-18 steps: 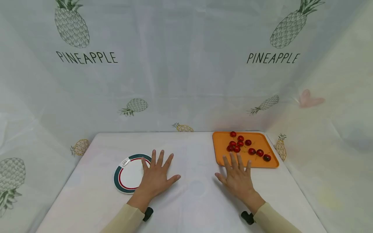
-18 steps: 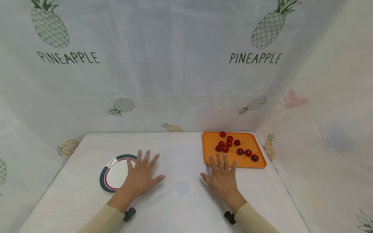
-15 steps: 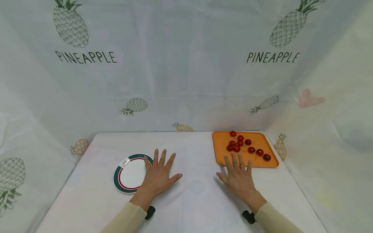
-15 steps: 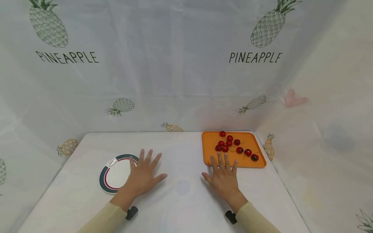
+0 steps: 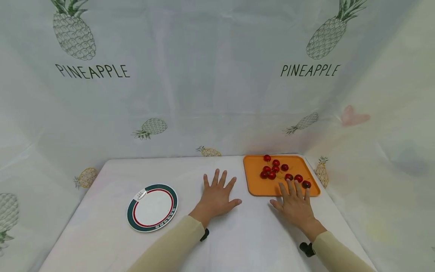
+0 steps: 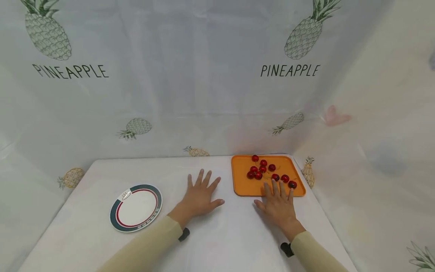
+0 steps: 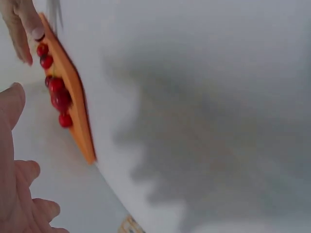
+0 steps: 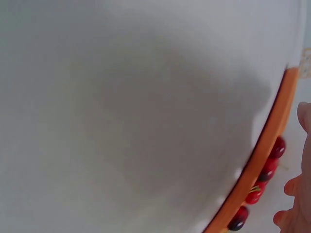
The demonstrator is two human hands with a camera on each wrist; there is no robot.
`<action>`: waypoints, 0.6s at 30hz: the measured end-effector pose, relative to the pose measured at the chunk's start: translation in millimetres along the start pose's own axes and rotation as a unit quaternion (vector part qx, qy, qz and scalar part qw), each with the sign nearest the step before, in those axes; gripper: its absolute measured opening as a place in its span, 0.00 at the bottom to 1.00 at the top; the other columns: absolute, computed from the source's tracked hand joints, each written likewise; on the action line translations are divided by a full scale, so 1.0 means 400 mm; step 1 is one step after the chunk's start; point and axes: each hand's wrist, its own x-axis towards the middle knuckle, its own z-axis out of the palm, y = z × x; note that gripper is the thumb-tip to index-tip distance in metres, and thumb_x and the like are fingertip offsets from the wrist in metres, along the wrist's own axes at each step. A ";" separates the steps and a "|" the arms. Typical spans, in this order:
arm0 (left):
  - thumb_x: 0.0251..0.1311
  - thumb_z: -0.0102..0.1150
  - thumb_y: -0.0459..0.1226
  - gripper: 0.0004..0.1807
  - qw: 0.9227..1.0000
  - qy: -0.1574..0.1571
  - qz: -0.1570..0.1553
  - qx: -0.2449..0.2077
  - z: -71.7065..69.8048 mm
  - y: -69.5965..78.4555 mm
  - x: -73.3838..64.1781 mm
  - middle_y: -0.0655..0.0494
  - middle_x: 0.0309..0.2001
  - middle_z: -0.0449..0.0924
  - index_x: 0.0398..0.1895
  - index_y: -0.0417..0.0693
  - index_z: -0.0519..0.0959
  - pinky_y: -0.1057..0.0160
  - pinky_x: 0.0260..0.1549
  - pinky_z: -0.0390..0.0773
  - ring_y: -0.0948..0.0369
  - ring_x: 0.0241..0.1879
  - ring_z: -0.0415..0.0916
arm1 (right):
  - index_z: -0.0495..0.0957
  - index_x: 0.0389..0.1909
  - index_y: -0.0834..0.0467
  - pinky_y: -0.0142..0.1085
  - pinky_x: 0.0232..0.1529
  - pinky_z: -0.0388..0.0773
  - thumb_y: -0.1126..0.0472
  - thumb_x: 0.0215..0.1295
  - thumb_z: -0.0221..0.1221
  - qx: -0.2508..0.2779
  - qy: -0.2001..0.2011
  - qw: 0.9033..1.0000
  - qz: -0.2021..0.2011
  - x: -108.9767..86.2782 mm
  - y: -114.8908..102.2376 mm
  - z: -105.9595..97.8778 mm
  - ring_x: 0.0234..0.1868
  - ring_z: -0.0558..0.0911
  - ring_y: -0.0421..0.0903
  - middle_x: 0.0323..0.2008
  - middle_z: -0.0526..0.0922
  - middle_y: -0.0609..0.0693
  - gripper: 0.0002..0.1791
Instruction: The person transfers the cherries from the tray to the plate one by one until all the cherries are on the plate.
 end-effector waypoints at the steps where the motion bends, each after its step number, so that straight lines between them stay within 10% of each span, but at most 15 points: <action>1: 0.70 0.42 0.73 0.47 1.000 -0.005 0.007 0.010 0.003 0.019 0.013 0.46 0.86 0.46 0.86 0.66 0.54 0.23 0.76 0.43 0.40 0.85 0.37 | 0.59 0.82 0.60 0.79 0.75 0.40 0.30 0.73 0.55 -0.001 -0.003 1.000 0.002 -0.001 0.010 0.001 0.81 0.49 0.73 0.81 0.53 0.70 0.49; 18: 0.70 0.44 0.73 0.47 0.995 -0.062 0.076 0.031 0.082 0.217 0.090 0.59 0.85 0.50 0.85 0.62 0.57 0.44 0.81 0.55 0.56 0.85 0.46 | 0.61 0.81 0.61 0.81 0.73 0.42 0.31 0.77 0.49 0.031 -0.087 0.996 -0.010 -0.013 0.046 0.021 0.79 0.56 0.74 0.78 0.61 0.70 0.46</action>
